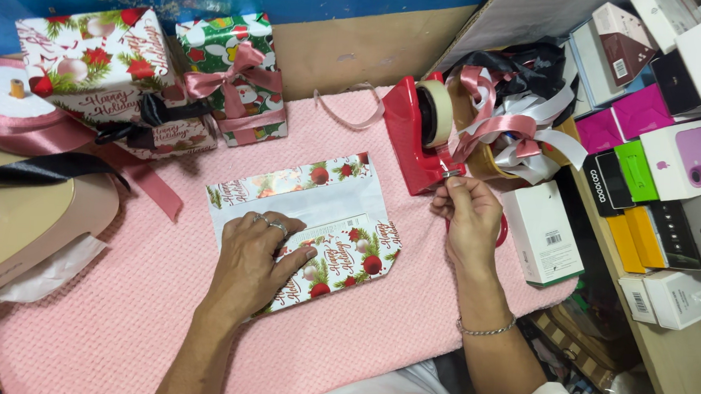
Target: The person finishes tying a pink ribbon bow on a small wrapped gift box and sets it aside, then takes a small product box, wraps it in holiday-patterned wrapping paper, folds the paper edges over the box, and presses the folds closed to secure the wrap.
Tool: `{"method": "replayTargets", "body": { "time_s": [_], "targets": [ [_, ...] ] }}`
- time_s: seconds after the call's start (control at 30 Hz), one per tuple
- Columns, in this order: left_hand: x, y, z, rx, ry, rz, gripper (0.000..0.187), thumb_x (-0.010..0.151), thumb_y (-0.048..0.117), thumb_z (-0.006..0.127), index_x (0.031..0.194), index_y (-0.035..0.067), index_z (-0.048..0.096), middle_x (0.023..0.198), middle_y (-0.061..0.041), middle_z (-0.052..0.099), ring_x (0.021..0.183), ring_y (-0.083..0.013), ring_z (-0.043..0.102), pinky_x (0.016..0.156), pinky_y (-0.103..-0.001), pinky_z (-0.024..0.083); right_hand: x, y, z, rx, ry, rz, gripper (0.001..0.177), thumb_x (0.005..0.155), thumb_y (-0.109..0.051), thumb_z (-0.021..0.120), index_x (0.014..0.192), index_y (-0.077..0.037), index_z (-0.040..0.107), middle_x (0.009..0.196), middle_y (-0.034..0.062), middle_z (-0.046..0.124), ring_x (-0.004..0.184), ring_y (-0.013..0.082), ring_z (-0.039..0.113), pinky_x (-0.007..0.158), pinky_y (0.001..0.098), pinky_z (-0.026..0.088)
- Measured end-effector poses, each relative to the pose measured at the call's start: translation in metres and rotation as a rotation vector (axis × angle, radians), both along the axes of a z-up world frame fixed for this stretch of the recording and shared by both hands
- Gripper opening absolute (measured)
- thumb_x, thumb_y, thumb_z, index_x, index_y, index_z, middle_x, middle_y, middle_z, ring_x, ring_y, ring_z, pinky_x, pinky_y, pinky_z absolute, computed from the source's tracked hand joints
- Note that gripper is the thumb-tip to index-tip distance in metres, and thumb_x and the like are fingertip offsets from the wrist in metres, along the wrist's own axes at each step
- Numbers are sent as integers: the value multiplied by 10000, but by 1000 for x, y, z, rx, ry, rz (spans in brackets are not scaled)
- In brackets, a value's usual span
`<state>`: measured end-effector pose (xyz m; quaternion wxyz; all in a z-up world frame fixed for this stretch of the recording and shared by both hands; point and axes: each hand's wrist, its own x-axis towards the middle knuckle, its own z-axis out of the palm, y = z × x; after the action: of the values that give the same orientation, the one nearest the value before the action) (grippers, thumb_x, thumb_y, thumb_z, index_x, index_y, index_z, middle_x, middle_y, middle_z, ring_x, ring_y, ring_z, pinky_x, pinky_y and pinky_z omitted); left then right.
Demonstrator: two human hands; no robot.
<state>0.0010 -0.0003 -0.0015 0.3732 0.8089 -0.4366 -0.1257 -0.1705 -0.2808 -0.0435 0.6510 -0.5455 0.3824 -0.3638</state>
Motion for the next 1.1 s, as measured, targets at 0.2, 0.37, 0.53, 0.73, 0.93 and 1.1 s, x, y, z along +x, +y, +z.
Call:
{"method": "replayTargets", "body": {
  "time_s": [0.2, 0.37, 0.53, 0.73, 0.93, 1.1],
  "targets": [
    [-1, 2, -2, -26, -13, -6, 363, 828, 338, 764, 1047, 49, 758, 1007, -80, 728, 941, -263, 603, 915, -436, 388, -9, 9, -4, -233, 227, 89, 48, 1001, -61, 626, 991, -15, 638, 815, 29, 656, 665, 80, 597, 595, 225, 503],
    [1, 3, -7, -84, -41, -4, 311, 863, 313, 756, 1045, 61, 757, 1015, -77, 726, 965, -267, 604, 902, -441, 386, -23, 21, 30, -322, 210, 170, 71, 1056, -80, 665, 1041, -11, 671, 751, 13, 588, 595, 65, 479, 517, 212, 378],
    [0, 2, -9, -63, -40, -8, 299, 870, 312, 752, 1049, 72, 755, 977, -72, 716, 938, -266, 600, 888, -440, 389, 15, 48, 55, -260, 316, 868, 114, 986, -119, 638, 992, -15, 687, 744, -11, 647, 606, 43, 570, 507, 213, 477],
    [-1, 4, -11, -66, -40, -1, 301, 882, 307, 744, 1071, 72, 753, 980, -83, 712, 958, -276, 603, 899, -438, 399, 64, 93, 56, -246, 534, 1070, 199, 999, -164, 610, 916, 5, 673, 676, 4, 640, 575, 69, 590, 503, 247, 498],
    [8, 17, -13, -14, 45, -57, 346, 878, 276, 730, 1130, 39, 725, 1048, -125, 696, 1029, -309, 598, 956, -447, 426, 72, 97, 63, -200, 570, 1059, 204, 991, -159, 603, 891, 11, 658, 668, 12, 633, 559, 79, 588, 491, 263, 506],
    [9, 15, -14, -1, 55, -49, 383, 863, 298, 744, 1128, 23, 718, 1072, -149, 678, 1062, -327, 576, 964, -452, 423, 83, 99, 76, -451, 734, 1143, 218, 970, -180, 618, 870, 0, 689, 570, 54, 627, 517, 109, 591, 492, 312, 498]
  ]
}}
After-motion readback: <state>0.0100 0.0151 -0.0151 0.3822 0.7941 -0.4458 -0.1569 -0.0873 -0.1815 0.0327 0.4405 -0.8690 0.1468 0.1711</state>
